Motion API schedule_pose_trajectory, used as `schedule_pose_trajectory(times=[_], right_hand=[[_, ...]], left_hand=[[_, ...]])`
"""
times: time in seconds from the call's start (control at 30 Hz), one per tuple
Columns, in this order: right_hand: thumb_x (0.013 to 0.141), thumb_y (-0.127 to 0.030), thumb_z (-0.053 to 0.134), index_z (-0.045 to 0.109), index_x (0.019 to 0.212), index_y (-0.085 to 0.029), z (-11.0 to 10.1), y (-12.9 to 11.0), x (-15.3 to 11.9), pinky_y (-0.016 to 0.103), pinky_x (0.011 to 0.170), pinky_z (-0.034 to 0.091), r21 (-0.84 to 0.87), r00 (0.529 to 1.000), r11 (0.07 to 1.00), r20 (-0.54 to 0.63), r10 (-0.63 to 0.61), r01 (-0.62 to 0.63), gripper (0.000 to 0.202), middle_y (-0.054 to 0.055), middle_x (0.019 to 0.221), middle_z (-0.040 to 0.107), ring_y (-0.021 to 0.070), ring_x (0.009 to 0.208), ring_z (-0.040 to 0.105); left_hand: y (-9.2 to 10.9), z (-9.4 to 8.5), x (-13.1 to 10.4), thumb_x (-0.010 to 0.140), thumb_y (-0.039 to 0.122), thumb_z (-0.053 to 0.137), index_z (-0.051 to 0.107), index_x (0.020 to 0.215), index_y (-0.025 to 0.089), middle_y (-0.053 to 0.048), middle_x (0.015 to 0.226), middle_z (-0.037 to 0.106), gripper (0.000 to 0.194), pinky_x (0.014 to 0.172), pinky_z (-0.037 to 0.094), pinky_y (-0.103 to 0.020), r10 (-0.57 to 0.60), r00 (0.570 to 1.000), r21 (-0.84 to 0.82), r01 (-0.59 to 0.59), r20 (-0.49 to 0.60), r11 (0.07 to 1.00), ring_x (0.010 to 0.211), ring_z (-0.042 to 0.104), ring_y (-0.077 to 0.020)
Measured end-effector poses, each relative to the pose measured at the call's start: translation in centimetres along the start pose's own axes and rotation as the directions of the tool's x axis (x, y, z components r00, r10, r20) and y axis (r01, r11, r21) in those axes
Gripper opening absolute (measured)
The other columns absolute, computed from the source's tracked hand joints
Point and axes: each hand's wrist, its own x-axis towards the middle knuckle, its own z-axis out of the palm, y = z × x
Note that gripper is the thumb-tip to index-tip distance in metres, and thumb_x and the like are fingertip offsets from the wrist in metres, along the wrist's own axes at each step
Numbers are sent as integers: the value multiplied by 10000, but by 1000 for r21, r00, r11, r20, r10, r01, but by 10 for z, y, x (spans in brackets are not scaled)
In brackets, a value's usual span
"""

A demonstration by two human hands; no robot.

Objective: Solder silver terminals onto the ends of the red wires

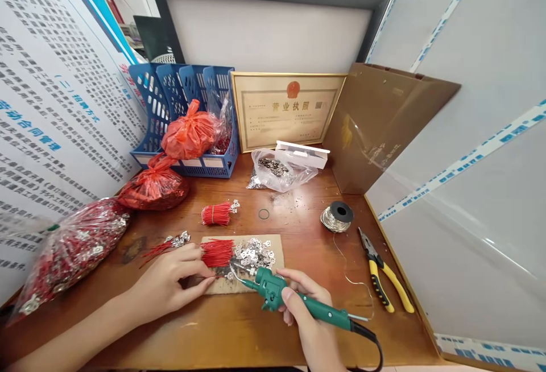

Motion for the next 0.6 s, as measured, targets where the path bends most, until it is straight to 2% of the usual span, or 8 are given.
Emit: schedule_pose_trajectory(times=[0.3, 0.6], right_hand=[[905, -550, 811, 865, 1145, -213, -1, 1, 2, 255, 468, 425, -12, 1000, 1000, 21, -17, 17, 417, 40, 653, 665, 154, 518, 581], [894, -546, 799, 878, 1059, -200, 1, -6, -8, 274, 491, 460, -69, 1000, 997, 10, -26, 26, 392, 30, 653, 621, 155, 517, 570]], left_hand=[[9, -9, 8, 1011, 237, 638, 740, 848, 246, -13, 794, 664, 193, 693, 369, -319, -41, 996, 75, 35, 82, 997, 791, 582, -197], [6, -7, 7, 1006, 206, 631, 734, 862, 243, -6, 824, 691, 182, 694, 391, -312, -27, 998, 36, 25, 61, 999, 793, 597, -188]])
